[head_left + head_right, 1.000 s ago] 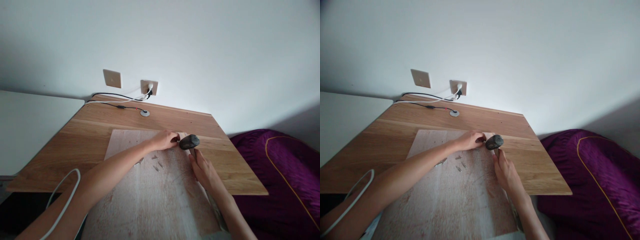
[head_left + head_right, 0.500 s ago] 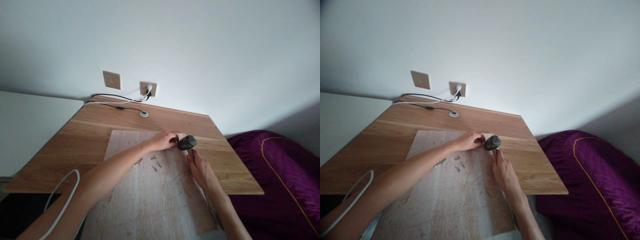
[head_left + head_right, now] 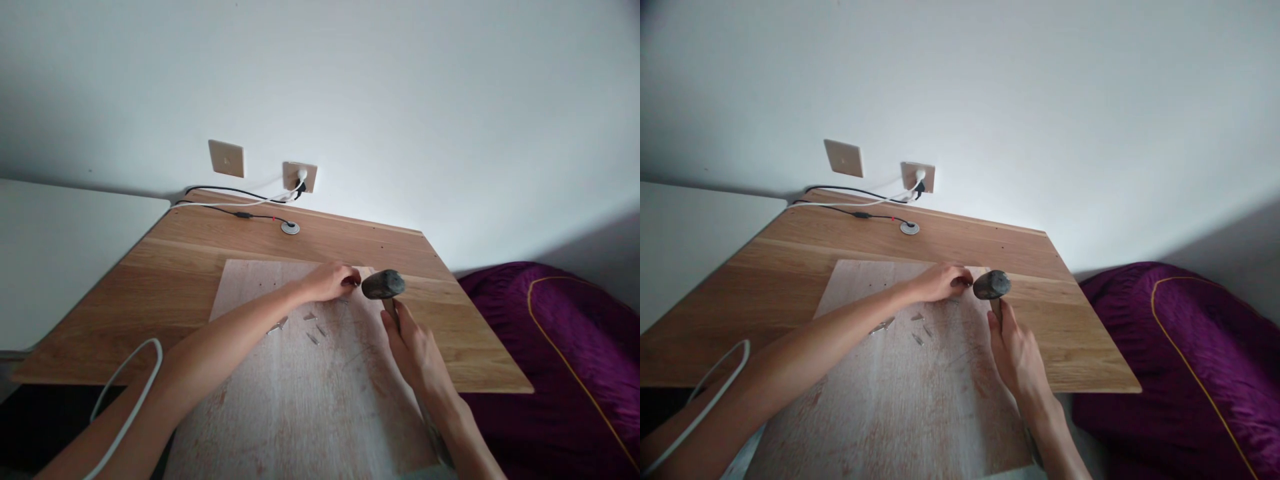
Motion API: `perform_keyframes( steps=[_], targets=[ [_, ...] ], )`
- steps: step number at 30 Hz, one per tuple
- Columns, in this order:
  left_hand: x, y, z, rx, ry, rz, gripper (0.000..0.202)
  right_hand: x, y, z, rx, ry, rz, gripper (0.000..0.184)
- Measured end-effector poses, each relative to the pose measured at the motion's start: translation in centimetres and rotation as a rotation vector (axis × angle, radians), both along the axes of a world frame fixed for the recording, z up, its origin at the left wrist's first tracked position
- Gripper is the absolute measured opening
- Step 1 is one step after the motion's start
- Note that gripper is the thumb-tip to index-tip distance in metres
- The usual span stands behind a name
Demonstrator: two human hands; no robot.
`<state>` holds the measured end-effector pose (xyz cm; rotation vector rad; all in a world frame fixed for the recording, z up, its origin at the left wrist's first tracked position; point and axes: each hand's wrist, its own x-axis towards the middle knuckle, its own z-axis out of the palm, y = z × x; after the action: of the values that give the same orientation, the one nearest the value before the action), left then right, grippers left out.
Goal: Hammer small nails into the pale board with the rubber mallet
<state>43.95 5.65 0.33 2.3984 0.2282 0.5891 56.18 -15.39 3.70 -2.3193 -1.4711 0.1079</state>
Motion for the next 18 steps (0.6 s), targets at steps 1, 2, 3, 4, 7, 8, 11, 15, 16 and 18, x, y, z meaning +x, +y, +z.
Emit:
perform_keyframes(
  steps=[1,2,3,4,7,8,11,15,16,18],
  targets=[
    [0.0,0.0,0.0,-0.003,-0.002,0.001,0.022,-0.2,-0.2,0.3,0.015,-0.001,0.000,0.049],
    [0.0,0.0,0.0,-0.007,-0.006,0.003,0.022,-0.5,-0.5,0.5,0.030,-0.001,0.000,0.051],
    [-0.1,-0.1,0.1,-0.015,-0.011,0.004,0.021,-0.7,-0.8,0.8,0.048,-0.004,-0.005,0.052],
    [-0.1,-0.1,0.1,-0.022,-0.014,0.002,0.021,-0.9,-1.1,1.1,0.067,-0.010,-0.012,0.053],
    [0.0,-0.1,0.2,-0.024,-0.001,0.001,0.023,-1.3,-1.8,2.0,0.111,-0.034,-0.053,0.054],
    [0.1,0.0,0.1,-0.020,0.007,-0.002,0.025,-1.3,-2.0,2.2,0.113,-0.036,-0.068,0.053],
    [0.3,0.2,-0.3,-0.059,0.016,-0.005,0.033,-1.3,-1.9,3.1,0.113,-0.018,-0.097,0.047],
    [0.4,0.3,-0.7,-0.149,0.020,0.022,0.040,-1.7,-1.1,3.9,0.165,0.019,-0.107,0.041],
    [0.5,0.3,-0.8,-0.143,0.019,0.025,0.039,-1.9,-0.8,3.9,0.183,0.022,-0.113,0.041],
    [0.5,0.3,-0.7,-0.113,0.019,0.019,0.035,-2.1,-0.4,3.8,0.211,0.026,-0.133,0.041]
  ],
)
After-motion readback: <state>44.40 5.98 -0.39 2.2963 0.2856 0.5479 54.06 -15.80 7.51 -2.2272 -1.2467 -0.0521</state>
